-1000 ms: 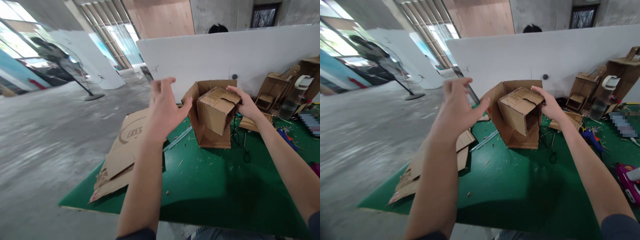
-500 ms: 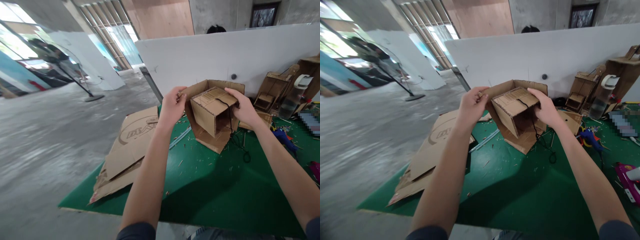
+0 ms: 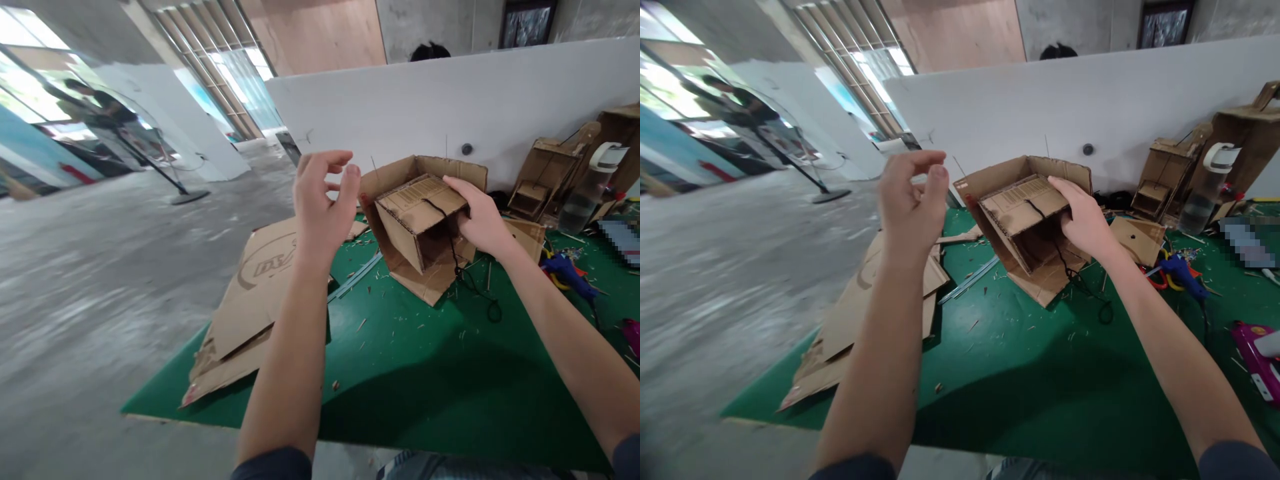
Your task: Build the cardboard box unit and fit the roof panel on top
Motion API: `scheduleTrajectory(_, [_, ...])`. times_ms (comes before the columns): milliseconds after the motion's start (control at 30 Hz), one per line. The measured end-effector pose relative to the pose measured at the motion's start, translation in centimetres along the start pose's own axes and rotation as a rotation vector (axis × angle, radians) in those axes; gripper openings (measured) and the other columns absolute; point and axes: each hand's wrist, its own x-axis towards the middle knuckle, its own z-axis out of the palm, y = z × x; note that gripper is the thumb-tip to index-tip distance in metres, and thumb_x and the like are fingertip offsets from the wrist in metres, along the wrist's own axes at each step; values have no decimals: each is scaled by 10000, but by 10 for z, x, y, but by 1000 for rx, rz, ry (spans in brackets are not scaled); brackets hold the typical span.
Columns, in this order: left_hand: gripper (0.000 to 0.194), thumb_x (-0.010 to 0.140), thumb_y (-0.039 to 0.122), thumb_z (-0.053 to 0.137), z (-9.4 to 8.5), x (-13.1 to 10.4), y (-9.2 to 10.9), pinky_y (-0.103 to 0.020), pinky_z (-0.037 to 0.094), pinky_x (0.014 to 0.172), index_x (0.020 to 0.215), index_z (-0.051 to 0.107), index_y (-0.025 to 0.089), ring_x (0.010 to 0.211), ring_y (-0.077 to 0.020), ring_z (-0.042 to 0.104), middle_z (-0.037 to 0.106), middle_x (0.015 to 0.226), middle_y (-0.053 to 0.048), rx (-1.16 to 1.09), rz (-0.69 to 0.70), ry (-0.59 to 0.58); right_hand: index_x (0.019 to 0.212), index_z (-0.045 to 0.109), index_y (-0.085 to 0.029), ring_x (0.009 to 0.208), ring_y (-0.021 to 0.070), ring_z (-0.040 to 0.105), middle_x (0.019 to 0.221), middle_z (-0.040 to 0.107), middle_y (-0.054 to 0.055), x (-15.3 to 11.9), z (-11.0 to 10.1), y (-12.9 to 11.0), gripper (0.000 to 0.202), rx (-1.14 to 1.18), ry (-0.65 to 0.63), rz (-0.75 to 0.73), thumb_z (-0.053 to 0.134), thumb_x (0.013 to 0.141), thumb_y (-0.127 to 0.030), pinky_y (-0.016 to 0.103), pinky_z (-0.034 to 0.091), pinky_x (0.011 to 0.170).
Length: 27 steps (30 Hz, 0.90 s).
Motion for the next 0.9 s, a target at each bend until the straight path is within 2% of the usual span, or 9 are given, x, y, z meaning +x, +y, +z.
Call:
scheduleTrajectory(67, [390,959,564,514,-10,-3,18,-365,586,826,1196,637,280,1120,-255,613,623,1217,-93,14,77,-91,1424,585,-246,1400,272,512,1479,584,21,0,0,0,799,-5,1,4,478,681,26,501,376,1229])
scheduleTrajectory(167, [479,941,582,526,-17,-8,41,-414,572,941,1281,597,251,1210,-277,582,586,1300,-99,70,130,-322,1416,589,-227,1400,269,513,1472,592,35,0,-1,-2,788,-10,8,10,467,683,33,498,378,1223])
scheduleTrajectory(233, [500,943,563,525,-18,-11,49,-458,529,1032,1328,569,247,1274,-295,551,551,1374,-102,110,116,-466,1408,593,-209,1399,263,516,1466,597,53,0,-1,-3,776,-14,22,9,457,685,41,489,381,1220])
scheduleTrajectory(333, [534,934,564,536,-16,-13,51,-480,482,1092,1365,539,249,1324,-308,521,522,1430,-106,137,98,-585,1401,591,-161,1385,250,532,1456,603,94,0,-1,-3,755,-18,26,-4,445,691,52,461,393,1211])
scheduleTrajectory(433, [574,903,598,571,-15,-12,48,-497,468,1101,1348,545,236,1330,-322,514,532,1418,-109,144,76,-632,1402,580,-135,1377,235,539,1453,603,112,-1,0,-2,748,-17,22,-23,428,695,57,449,396,1208])
scheduleTrajectory(700, [591,880,605,604,-17,-10,49,-469,510,1012,1336,558,232,1274,-326,544,547,1399,-108,169,46,-710,1422,562,-211,1391,229,521,1478,585,66,-1,1,2,790,-21,4,-29,438,684,45,481,379,1216])
scheduleTrajectory(900, [686,838,671,615,-18,-10,51,-473,520,979,1368,527,246,1279,-346,528,515,1430,-112,166,27,-751,1420,563,-202,1394,228,520,1473,589,74,-1,1,2,787,-43,2,-54,446,682,46,450,387,1213])
